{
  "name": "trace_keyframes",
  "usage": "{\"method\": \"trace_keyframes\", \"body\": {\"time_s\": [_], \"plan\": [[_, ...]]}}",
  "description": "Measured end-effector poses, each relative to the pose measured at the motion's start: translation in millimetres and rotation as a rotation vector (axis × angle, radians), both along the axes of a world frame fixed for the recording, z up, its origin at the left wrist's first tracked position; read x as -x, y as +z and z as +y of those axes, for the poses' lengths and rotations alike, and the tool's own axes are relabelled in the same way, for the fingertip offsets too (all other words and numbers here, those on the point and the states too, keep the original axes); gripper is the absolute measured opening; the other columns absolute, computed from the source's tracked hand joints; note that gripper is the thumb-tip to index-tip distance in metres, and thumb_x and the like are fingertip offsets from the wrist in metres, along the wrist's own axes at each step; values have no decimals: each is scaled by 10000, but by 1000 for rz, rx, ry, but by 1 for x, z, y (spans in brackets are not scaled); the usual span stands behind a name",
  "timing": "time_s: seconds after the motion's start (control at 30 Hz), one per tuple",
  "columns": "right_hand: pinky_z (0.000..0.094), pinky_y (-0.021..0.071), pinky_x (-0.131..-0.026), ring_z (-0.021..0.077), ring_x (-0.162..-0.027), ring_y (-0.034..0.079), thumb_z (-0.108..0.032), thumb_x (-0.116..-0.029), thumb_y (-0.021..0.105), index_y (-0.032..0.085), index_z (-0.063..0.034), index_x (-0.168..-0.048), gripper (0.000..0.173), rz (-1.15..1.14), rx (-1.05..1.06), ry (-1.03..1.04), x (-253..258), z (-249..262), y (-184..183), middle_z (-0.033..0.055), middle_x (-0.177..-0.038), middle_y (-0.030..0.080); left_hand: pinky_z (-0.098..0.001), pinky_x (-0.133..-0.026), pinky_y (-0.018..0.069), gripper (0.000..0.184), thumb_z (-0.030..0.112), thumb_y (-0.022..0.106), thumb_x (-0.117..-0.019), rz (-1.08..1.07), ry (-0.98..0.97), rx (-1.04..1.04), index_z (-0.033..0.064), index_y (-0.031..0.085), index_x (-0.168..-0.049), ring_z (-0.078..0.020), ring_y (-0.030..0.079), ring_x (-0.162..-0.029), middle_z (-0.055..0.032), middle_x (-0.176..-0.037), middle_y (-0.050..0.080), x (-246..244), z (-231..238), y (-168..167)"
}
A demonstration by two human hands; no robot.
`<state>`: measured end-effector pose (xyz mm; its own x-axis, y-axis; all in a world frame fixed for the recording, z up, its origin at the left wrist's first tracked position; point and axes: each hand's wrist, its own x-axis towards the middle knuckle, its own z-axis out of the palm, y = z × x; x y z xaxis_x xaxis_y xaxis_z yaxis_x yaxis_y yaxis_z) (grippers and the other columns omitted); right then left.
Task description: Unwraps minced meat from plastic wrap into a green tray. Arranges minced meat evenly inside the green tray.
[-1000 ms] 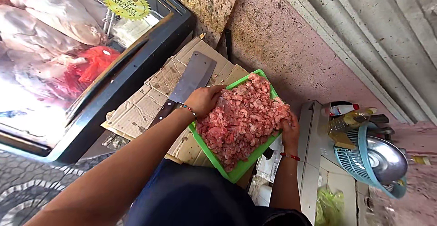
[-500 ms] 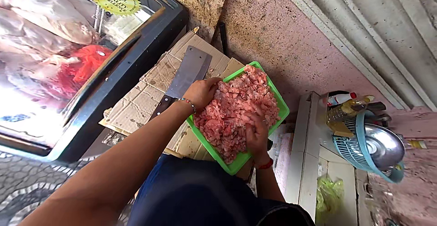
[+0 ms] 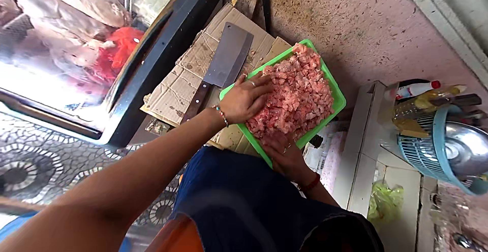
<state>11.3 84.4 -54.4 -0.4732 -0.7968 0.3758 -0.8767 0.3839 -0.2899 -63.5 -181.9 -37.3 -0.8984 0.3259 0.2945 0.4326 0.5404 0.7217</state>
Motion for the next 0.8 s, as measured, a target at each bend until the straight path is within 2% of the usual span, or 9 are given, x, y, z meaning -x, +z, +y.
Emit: {"method": "trace_keyframes", "body": {"time_s": [0.1,0.2,0.23,0.37,0.47,0.53,0.63,0.73,0.8], "plan": [[496,399,-1103,275,-1249,643,-189,-1040,405,722,-122,-1231,376,83,-84,20,-3,10,-1,98,-1295,717,-680,-1193,203,534,332,305,-1070,17,31,84,72,565,-1457,-404,341,-1507,-190,-1576,450,-15,2,-2],[548,236,-1197,287,-1355,549,-236,-1070,406,704,-225,-1268,358,147,-101,-67,4,10,-1,98,-1377,660,-706,-1191,149,627,440,271,-1068,56,60,140,70,466,-1535,-436,238,-1540,-233,-1639,319,-21,7,-4],[564,237,-1193,294,-1366,541,-257,-1079,407,706,-241,-1271,356,158,-116,-85,8,7,1,97,-1389,654,-716,-1186,132,633,442,262,-1067,76,79,149,72,456,-1542,-438,223,-1544,-233,-1648,299,-22,11,-5],[626,341,-1134,351,-1349,564,-246,-1051,466,734,-204,-1220,320,197,-156,-153,33,-6,13,132,-1366,666,-786,-1142,87,622,427,271,-1071,87,176,229,67,440,-1550,-486,207,-1534,-257,-1653,267,-18,31,0],[678,346,-1133,433,-1382,516,-242,-1006,551,793,-207,-1123,271,176,-107,-152,58,-7,21,189,-1375,649,-810,-1119,58,609,424,319,-1065,11,237,287,100,411,-1572,-496,184,-1537,-279,-1654,241,-7,43,13],[658,355,-1147,454,-1393,495,-252,-995,581,805,-195,-1091,250,163,-63,-159,70,-8,24,207,-1365,649,-814,-1116,43,605,399,360,-1067,-45,244,297,96,371,-1591,-500,153,-1542,-293,-1661,198,4,49,22],[585,435,-1113,454,-1361,524,-211,-947,644,799,-117,-1070,219,115,38,-222,83,-9,29,212,-1330,666,-780,-1148,65,631,404,364,-1081,-142,240,248,75,298,-1616,-494,116,-1551,-302,-1673,130,23,60,33],[545,456,-1106,432,-1362,525,-137,-896,680,734,-5,-1149,291,1,121,-351,99,-8,39,255,-1372,616,-668,-1196,183,654,433,328,-1109,-322,193,205,61,208,-1633,-470,116,-1558,-295,-1683,66,45,71,54],[489,465,-1104,355,-1387,511,-93,-884,674,653,34,-1286,422,-164,169,-442,111,-4,48,247,-1477,527,-659,-1195,211,636,423,314,-1118,-380,150,171,38,237,-1618,-452,196,-1546,-287,-1670,162,57,78,63]]}}
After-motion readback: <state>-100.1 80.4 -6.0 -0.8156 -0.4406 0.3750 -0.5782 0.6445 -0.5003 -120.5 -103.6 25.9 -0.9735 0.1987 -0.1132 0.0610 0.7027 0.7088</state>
